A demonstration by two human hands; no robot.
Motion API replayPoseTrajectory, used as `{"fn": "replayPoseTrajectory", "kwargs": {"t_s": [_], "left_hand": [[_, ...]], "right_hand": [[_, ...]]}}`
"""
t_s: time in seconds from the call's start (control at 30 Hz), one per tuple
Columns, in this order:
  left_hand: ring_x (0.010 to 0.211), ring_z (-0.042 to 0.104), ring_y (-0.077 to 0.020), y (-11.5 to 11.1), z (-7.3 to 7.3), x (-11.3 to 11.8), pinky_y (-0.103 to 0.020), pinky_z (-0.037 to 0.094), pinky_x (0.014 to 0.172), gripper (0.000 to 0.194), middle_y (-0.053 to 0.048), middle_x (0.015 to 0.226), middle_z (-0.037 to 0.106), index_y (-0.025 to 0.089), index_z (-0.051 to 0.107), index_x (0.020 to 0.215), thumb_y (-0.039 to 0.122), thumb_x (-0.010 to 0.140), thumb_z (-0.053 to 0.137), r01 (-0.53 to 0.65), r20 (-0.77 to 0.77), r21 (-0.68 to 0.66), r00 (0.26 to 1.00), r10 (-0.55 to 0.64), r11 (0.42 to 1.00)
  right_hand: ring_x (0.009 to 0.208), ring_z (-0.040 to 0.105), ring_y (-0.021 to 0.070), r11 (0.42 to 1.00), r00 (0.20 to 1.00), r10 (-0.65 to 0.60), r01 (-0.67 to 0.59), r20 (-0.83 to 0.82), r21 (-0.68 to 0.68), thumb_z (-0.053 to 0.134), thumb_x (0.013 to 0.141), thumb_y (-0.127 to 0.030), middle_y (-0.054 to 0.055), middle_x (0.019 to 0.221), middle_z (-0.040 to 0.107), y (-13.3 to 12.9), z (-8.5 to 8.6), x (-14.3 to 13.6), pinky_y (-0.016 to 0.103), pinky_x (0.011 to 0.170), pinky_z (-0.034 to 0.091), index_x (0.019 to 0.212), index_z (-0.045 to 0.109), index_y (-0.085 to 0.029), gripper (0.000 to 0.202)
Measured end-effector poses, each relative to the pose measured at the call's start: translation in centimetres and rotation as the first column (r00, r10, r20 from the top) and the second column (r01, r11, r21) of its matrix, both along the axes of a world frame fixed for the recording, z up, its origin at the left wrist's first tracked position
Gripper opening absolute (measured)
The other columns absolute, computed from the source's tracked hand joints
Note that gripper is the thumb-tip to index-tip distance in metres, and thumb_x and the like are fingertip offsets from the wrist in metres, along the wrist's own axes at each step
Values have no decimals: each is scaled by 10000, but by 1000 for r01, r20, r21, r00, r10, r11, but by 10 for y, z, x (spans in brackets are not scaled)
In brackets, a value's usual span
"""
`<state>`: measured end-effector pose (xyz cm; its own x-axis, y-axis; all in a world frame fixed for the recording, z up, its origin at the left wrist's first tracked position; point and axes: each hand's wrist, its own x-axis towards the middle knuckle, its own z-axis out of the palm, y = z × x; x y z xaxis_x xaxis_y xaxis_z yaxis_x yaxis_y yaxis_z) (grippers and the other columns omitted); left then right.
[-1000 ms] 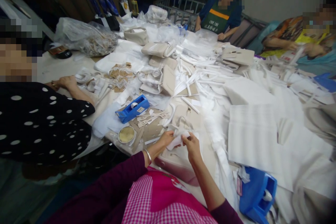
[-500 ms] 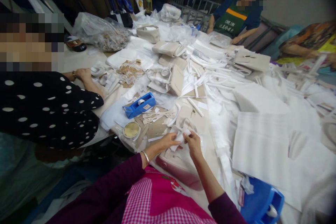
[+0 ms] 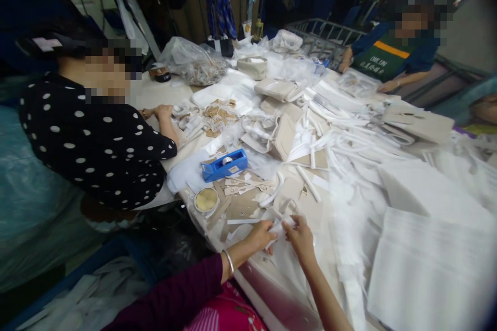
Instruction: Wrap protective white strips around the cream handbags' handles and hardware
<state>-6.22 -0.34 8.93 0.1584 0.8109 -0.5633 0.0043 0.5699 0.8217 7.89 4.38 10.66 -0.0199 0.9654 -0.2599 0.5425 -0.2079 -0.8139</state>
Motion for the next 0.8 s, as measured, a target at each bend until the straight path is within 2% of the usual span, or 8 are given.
{"fn": "replayPoseTrajectory", "kwargs": {"t_s": [0.13, 0.3, 0.37, 0.47, 0.57, 0.63, 0.7, 0.8], "left_hand": [[403, 536, -109, 1, -2, 1, -207, 395, 383, 103, -14, 704, 559, 153, 520, 840, 233, 776, 531, -26, 22, -41, 999, 27, 999], [372, 510, -118, 1, -5, 3, -216, 385, 399, 104, 3, 606, 543, 143, 519, 869, 191, 777, 506, 13, -36, -51, 999, -15, 999], [358, 481, -121, 1, -8, 4, -223, 388, 416, 136, 24, 508, 502, 132, 538, 901, 212, 796, 506, 24, -70, -46, 997, -28, 999], [367, 465, -133, 0, -12, 5, -231, 392, 440, 214, 43, 426, 453, 120, 554, 991, 211, 806, 496, 48, -115, -50, 992, -53, 998], [384, 468, -142, 1, -14, 5, -236, 392, 456, 237, 49, 399, 434, 121, 572, 999, 190, 781, 511, 82, -165, -67, 982, -92, 994], [398, 477, -142, 1, -14, 5, -236, 397, 470, 215, 47, 398, 437, 125, 582, 972, 201, 780, 520, 93, -166, -71, 981, -104, 993], [414, 483, -138, 0, -14, 5, -235, 401, 485, 193, 48, 404, 443, 128, 583, 950, 219, 787, 533, 88, -154, -71, 983, -98, 994], [450, 489, -147, -1, -15, 6, -253, 416, 520, 161, 40, 415, 446, 125, 587, 917, 218, 788, 562, 56, -159, -102, 985, -72, 993]], "right_hand": [[690, 559, 195, 954, 928, 101, -192, 359, 230, 468, 827, -399, 45, 775, 619, 26, 21, -4, 290, 610, 358, 776, 571, -206, 224], [673, 564, 178, 863, 782, 409, -499, 470, 80, 494, 835, -288, 27, 713, 643, 62, 20, -38, 264, 604, 324, 748, 610, -202, 169], [690, 576, 170, 748, 684, 599, -664, 416, 17, 499, 821, -213, 27, 734, 659, 68, 12, -58, 253, 622, 344, 756, 639, -199, 155], [715, 584, 158, 499, 469, 813, -867, 346, 2, 487, 787, -113, 29, 768, 668, 70, 0, -93, 236, 636, 364, 773, 670, -195, 202], [743, 583, 153, 256, 246, 881, -966, 405, 28, 477, 756, -53, 42, 840, 667, 70, -7, -125, 228, 632, 364, 820, 680, -195, 255], [773, 586, 157, 157, 149, 872, -987, 467, 22, 480, 749, -41, 50, 904, 668, 71, -11, -142, 228, 639, 365, 862, 680, -203, 281], [802, 589, 168, 133, 117, 855, -991, 505, 5, 482, 757, -49, 56, 948, 671, 71, -16, -155, 234, 652, 369, 872, 682, -209, 281], [770, 590, 188, 202, 154, 828, -979, 539, -30, 480, 781, -83, 81, 901, 677, 70, -26, -163, 251, 640, 372, 833, 686, -191, 238]]}}
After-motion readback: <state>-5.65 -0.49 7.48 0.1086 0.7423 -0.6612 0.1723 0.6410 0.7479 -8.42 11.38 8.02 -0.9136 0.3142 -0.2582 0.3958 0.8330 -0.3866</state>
